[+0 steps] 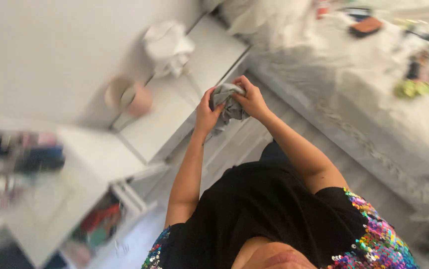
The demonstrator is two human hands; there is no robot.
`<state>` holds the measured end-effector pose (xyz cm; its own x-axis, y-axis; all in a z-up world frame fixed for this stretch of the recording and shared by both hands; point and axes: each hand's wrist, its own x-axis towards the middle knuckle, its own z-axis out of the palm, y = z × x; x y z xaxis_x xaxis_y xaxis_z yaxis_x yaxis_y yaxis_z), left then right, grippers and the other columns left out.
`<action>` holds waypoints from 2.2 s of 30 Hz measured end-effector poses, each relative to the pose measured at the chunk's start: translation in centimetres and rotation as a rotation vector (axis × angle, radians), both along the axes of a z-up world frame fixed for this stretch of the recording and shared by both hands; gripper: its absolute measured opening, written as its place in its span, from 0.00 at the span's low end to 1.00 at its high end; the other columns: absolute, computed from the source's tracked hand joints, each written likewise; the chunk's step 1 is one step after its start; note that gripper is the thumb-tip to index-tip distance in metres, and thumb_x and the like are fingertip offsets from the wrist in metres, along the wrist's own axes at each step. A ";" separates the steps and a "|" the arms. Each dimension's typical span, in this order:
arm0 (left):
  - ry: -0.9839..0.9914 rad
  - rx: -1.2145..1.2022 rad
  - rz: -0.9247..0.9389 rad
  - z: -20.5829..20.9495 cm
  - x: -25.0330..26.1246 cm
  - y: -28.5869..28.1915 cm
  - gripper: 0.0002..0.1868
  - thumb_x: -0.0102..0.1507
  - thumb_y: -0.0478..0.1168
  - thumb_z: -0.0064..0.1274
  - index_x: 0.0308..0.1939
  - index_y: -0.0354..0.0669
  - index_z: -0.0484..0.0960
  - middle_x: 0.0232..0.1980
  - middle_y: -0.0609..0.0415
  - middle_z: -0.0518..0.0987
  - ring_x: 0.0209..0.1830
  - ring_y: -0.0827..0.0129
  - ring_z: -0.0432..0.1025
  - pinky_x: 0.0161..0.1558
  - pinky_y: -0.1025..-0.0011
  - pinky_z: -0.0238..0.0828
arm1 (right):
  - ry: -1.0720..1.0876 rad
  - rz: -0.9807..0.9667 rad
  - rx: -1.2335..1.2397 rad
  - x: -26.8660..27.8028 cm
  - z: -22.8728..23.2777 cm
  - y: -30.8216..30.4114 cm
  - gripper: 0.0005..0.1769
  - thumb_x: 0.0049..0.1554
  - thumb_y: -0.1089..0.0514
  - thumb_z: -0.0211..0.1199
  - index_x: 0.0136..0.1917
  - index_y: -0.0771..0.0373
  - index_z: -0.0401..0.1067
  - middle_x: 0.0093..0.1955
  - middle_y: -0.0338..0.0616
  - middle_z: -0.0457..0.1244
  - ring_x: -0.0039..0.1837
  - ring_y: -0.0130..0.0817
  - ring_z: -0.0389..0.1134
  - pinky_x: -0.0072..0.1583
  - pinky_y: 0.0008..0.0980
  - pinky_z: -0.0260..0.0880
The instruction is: The recorder cleans various household and personal items such as a brush, scissors, and bottles using a cloth and spray.
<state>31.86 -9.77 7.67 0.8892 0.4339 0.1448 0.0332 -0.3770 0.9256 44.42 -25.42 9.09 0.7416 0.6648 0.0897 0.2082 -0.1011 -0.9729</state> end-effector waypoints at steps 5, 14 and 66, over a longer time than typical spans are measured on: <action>-0.116 -0.174 -0.005 -3.1 12.4 -7.1 0.28 0.61 0.33 0.64 0.63 0.39 0.70 0.60 0.48 0.75 0.61 0.61 0.71 0.60 0.65 0.71 | -0.017 -0.233 0.090 7.4 -0.4 -8.9 0.16 0.58 0.63 0.68 0.55 0.63 0.64 0.46 0.38 0.63 0.50 0.26 0.62 0.55 0.28 0.67; 0.047 -1.638 -0.458 -7.1 29.2 -23.7 0.24 0.71 0.53 0.45 0.63 0.40 0.75 0.60 0.50 0.77 0.58 0.62 0.73 0.59 0.63 0.71 | 0.057 -0.359 0.128 18.4 -1.8 -22.9 0.18 0.65 0.54 0.61 0.65 0.63 0.63 0.58 0.41 0.60 0.62 0.27 0.60 0.64 0.28 0.62; -0.402 0.034 -0.652 6.5 67.9 -33.8 0.18 0.60 0.32 0.60 0.53 0.48 0.78 0.55 0.45 0.72 0.57 0.48 0.72 0.58 0.59 0.71 | 0.060 -0.490 -0.071 45.3 0.2 -31.2 0.37 0.64 0.52 0.60 0.75 0.67 0.44 0.48 0.48 0.66 0.47 0.35 0.68 0.51 0.34 0.70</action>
